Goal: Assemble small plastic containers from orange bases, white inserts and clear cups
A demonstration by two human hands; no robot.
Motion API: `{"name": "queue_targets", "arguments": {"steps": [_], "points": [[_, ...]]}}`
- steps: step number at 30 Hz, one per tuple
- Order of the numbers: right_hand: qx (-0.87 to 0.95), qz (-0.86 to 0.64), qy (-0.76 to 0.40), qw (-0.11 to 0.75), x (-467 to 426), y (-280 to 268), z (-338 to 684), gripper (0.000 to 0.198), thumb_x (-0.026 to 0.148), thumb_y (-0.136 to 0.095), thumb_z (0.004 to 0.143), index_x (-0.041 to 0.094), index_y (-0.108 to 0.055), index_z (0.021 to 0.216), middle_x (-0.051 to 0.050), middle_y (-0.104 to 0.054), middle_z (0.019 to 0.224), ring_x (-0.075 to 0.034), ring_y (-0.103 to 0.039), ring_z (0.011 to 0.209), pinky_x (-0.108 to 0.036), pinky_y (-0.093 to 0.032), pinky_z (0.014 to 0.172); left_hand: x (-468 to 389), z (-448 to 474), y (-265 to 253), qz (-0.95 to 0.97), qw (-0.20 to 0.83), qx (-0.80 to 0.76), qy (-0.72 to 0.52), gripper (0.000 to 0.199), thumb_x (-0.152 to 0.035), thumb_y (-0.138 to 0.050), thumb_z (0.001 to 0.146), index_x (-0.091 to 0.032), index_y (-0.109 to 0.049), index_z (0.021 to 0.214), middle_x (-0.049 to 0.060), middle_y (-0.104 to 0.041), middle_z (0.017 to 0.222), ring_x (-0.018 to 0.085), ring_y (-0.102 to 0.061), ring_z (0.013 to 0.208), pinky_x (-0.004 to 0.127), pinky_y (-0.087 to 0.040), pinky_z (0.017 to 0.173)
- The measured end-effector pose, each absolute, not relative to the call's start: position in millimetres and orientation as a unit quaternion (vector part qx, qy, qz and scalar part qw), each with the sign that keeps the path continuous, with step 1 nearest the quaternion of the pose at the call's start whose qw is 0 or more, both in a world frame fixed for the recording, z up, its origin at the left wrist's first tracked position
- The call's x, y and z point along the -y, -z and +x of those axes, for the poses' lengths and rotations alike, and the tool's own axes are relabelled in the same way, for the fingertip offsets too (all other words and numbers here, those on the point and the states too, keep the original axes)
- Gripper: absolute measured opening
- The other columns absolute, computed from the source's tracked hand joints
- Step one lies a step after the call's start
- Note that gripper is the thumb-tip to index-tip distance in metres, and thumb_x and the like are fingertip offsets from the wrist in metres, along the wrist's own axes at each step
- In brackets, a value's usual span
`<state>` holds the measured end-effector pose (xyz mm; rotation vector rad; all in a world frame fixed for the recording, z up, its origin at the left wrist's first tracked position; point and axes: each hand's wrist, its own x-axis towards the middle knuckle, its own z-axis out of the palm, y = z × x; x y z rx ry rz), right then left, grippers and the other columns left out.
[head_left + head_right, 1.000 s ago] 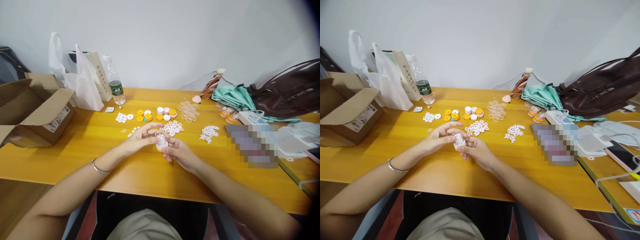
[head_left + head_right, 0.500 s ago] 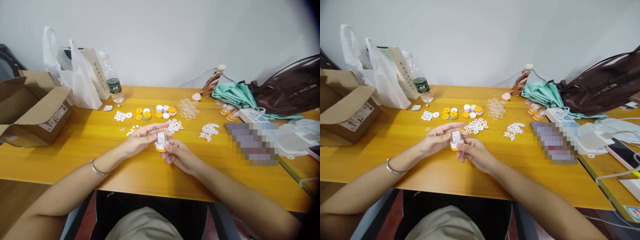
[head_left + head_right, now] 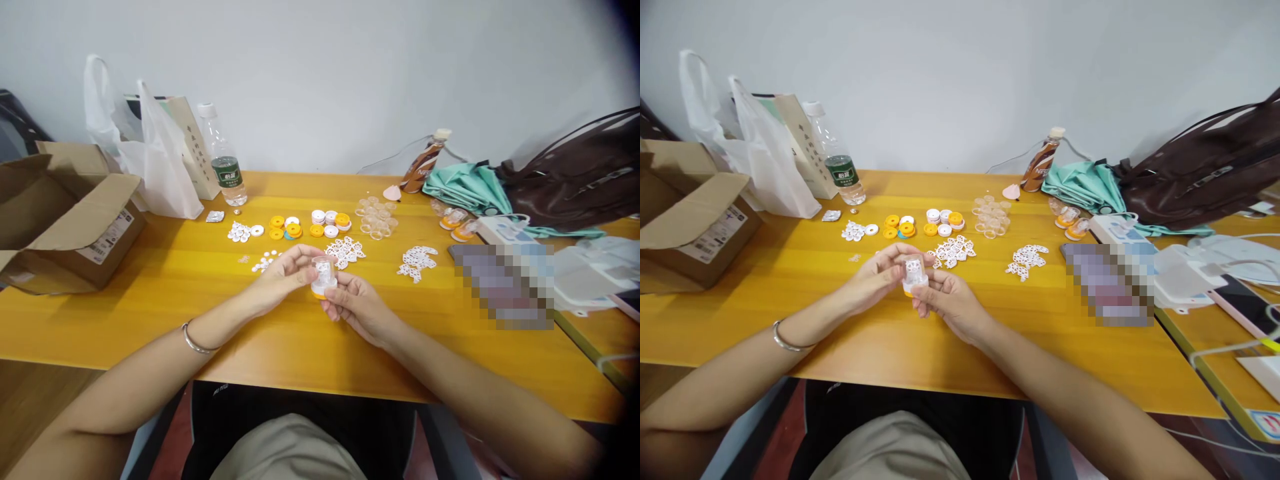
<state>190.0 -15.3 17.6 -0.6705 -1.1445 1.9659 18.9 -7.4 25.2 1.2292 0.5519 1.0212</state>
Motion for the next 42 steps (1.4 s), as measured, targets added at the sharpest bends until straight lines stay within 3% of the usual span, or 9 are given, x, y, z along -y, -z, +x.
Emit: {"name": "queue_targets", "arguments": {"steps": [3,8,15,21,25,29,33,37,42], "points": [[0.455,-0.271,-0.762,0.373,15.3,-17.3,189.3,0.021,0.028,-0.074,0.066,0.014,-0.06,0.072,0.004,-0.059,0.056,-0.003,-0.049,0.042,-0.015,-0.037,0.043,6.0,19.5,-23.0,0.571,0.649,-0.261,-0.429,0.03,-0.034,-0.066,0.075,-0.014,-0.061,0.096,0.011,-0.064,0.107,0.016,-0.06,0.087,0.028,-0.044,0.08],[0.441,-0.24,-0.792,0.348,15.5,-14.2,189.8,0.024,0.034,-0.072,0.068,0.014,-0.059,0.066,0.004,-0.059,0.055,-0.003,-0.048,0.041,-0.015,-0.037,0.043,7.8,17.2,-26.7,0.55,0.681,-0.254,-0.411,0.036,-0.039,-0.064,0.076,-0.014,-0.063,0.102,0.012,-0.065,0.106,0.02,-0.061,0.089,0.031,-0.045,0.079],[0.439,-0.244,-0.788,0.357,14.6,-16.2,191.6,0.024,0.034,-0.072,0.069,0.013,-0.06,0.07,0.003,-0.059,0.056,-0.003,-0.048,0.042,-0.014,-0.038,0.043,9.2,18.8,-26.1,0.533,0.706,-0.229,-0.407,0.039,-0.046,-0.053,0.083,-0.017,-0.057,0.109,0.013,-0.057,0.119,0.021,-0.057,0.099,0.034,-0.044,0.084],[0.442,-0.232,-0.794,0.345,16.1,-15.2,190.9,0.025,0.035,-0.071,0.069,0.013,-0.06,0.069,0.003,-0.06,0.056,-0.003,-0.049,0.042,-0.014,-0.038,0.043,8.4,19.3,-22.1,0.553,0.677,-0.242,-0.42,0.027,-0.036,-0.062,0.079,-0.015,-0.057,0.095,0.011,-0.061,0.111,0.014,-0.061,0.077,0.028,-0.045,0.075],[0.441,-0.222,-0.807,0.325,18.2,-15.1,190.5,0.03,0.041,-0.07,0.068,0.014,-0.059,0.068,0.002,-0.06,0.056,-0.004,-0.048,0.042,-0.016,-0.038,0.042,9.7,16.0,-27.2,0.551,0.724,-0.198,-0.364,0.038,-0.043,-0.057,0.081,-0.015,-0.057,0.106,0.016,-0.056,0.119,0.02,-0.062,0.085,0.033,-0.046,0.076],[0.447,-0.238,-0.788,0.351,17.4,-16.5,190.8,0.027,0.037,-0.073,0.067,0.014,-0.059,0.07,0.003,-0.06,0.057,-0.004,-0.049,0.042,-0.016,-0.039,0.043,10.5,17.2,-25.4,0.562,0.704,-0.202,-0.384,0.054,-0.051,-0.065,0.071,-0.021,-0.051,0.114,0.014,-0.049,0.127,0.019,-0.06,0.088,0.033,-0.046,0.078],[0.452,-0.242,-0.783,0.352,17.1,-17.1,190.3,0.025,0.034,-0.073,0.067,0.014,-0.059,0.071,0.003,-0.06,0.057,-0.004,-0.049,0.043,-0.016,-0.039,0.045,10.1,18.7,-25.1,0.562,0.676,-0.245,-0.409,0.04,-0.043,-0.066,0.074,-0.017,-0.056,0.103,0.011,-0.059,0.111,0.016,-0.06,0.082,0.029,-0.045,0.076],[0.458,-0.244,-0.775,0.36,18.3,-17.4,189.4,0.023,0.033,-0.073,0.067,0.014,-0.06,0.071,0.003,-0.059,0.057,-0.004,-0.05,0.043,-0.017,-0.039,0.045,9.8,18.7,-28.1,0.551,0.738,-0.192,-0.34,0.044,-0.044,-0.053,0.083,-0.013,-0.053,0.115,0.013,-0.064,0.095,0.019,-0.063,0.075,0.034,-0.046,0.074],[0.476,-0.259,-0.751,0.377,18.1,-18.3,189.1,0.021,0.03,-0.073,0.068,0.015,-0.061,0.075,0.004,-0.059,0.058,-0.003,-0.05,0.044,-0.016,-0.039,0.047,9.3,20.4,-23.8,0.547,0.704,-0.202,-0.404,0.044,-0.043,-0.063,0.076,-0.02,-0.053,0.113,0.013,-0.057,0.118,0.016,-0.063,0.072,0.032,-0.046,0.071]]}}
